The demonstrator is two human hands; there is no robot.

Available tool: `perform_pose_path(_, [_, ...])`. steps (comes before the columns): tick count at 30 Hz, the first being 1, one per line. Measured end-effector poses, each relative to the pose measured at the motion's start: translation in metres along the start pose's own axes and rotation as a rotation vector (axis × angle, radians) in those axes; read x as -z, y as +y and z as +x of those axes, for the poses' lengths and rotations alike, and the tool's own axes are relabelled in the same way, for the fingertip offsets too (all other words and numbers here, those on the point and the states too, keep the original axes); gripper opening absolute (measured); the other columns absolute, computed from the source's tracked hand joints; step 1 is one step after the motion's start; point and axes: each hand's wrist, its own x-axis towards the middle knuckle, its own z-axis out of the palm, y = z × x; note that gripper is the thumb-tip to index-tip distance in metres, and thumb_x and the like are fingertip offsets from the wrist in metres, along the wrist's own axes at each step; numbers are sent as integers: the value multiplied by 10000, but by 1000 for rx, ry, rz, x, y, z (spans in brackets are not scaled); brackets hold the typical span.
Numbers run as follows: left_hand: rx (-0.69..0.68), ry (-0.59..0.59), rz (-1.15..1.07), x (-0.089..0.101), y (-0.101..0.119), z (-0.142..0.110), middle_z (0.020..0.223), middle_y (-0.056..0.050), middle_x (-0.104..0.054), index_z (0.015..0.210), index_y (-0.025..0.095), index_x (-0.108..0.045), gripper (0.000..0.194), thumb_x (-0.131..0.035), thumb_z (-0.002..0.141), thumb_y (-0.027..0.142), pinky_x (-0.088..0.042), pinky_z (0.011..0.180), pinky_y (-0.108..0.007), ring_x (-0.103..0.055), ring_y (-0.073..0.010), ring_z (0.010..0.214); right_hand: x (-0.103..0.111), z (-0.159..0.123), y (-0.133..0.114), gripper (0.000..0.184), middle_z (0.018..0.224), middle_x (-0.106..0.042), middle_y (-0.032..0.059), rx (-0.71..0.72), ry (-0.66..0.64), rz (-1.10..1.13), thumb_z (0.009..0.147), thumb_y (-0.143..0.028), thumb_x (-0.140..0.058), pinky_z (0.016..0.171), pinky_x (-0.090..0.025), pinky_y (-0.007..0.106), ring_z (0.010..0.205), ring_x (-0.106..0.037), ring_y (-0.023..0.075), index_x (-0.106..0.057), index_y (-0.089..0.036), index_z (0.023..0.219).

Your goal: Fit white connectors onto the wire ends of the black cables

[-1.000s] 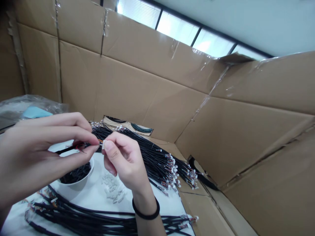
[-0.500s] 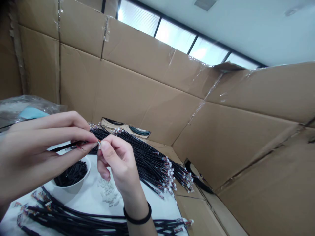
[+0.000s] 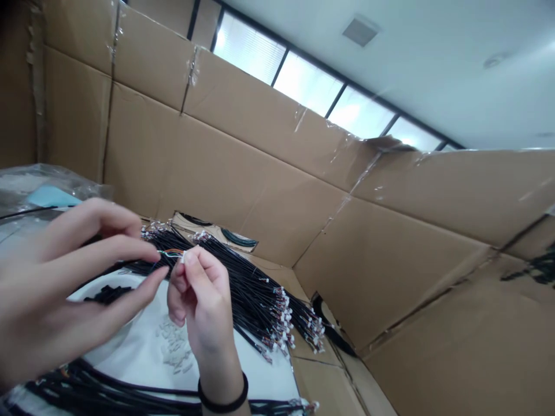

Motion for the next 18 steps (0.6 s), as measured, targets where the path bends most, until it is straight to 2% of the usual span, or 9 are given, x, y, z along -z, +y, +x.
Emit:
perform_pose_path(3, [50, 31, 16, -6, 13, -10, 692, 12, -606, 732, 201, -581, 175, -593, 889, 124, -429, 552, -281, -579, -127, 616, -1, -3, -1, 349, 548, -406, -79, 29, 60, -28, 843, -382, -705, 327, -250, 150, 361, -319, 31, -500, -186, 640])
perform_pose_path(5, [129, -29, -46, -11, 17, -13, 599, 36, -609, 749, 212, -604, 178, -564, 909, 144, -408, 476, -279, -574, -122, 512, -1, -5, -1, 344, 515, -397, -87, 50, 60, -35, 864, -398, -690, 332, -239, 152, 358, -301, 36, -508, -190, 659])
perform_pose_path(8, [251, -55, -214, -17, 17, -9, 621, 35, -691, 748, 201, -634, 191, -540, 905, 145, -456, 452, -222, -604, -99, 467, 0, -7, 1, 335, 458, -365, -104, 112, 35, -72, 934, -415, -616, 345, -216, 151, 346, -262, 36, -517, -195, 702])
perform_pose_path(11, [333, -5, -323, -21, 16, -1, 650, 29, -737, 709, 188, -652, 208, -560, 884, 122, -489, 456, -158, -643, -88, 487, 1, -8, 3, 358, 468, -357, -105, 185, 31, -145, 960, -430, -583, 362, -213, 155, 353, -264, 35, -492, -197, 704])
perform_pose_path(15, [351, 54, -377, -26, 16, 0, 711, 24, -759, 770, 177, -690, 186, -574, 885, 88, -529, 536, -129, -681, -85, 564, 1, -8, 6, 368, 505, -343, -104, 217, 11, -128, 955, -454, -584, 362, -208, 156, 360, -254, 33, -471, -203, 710])
perform_pose_path(18, [353, 54, -384, -29, 16, -2, 656, 22, -726, 745, 181, -692, 218, -560, 903, 108, -499, 526, -159, -661, -99, 567, 1, -7, 8, 345, 512, -333, -105, 248, 4, -106, 966, -424, -576, 358, -195, 153, 363, -243, 33, -477, -205, 718])
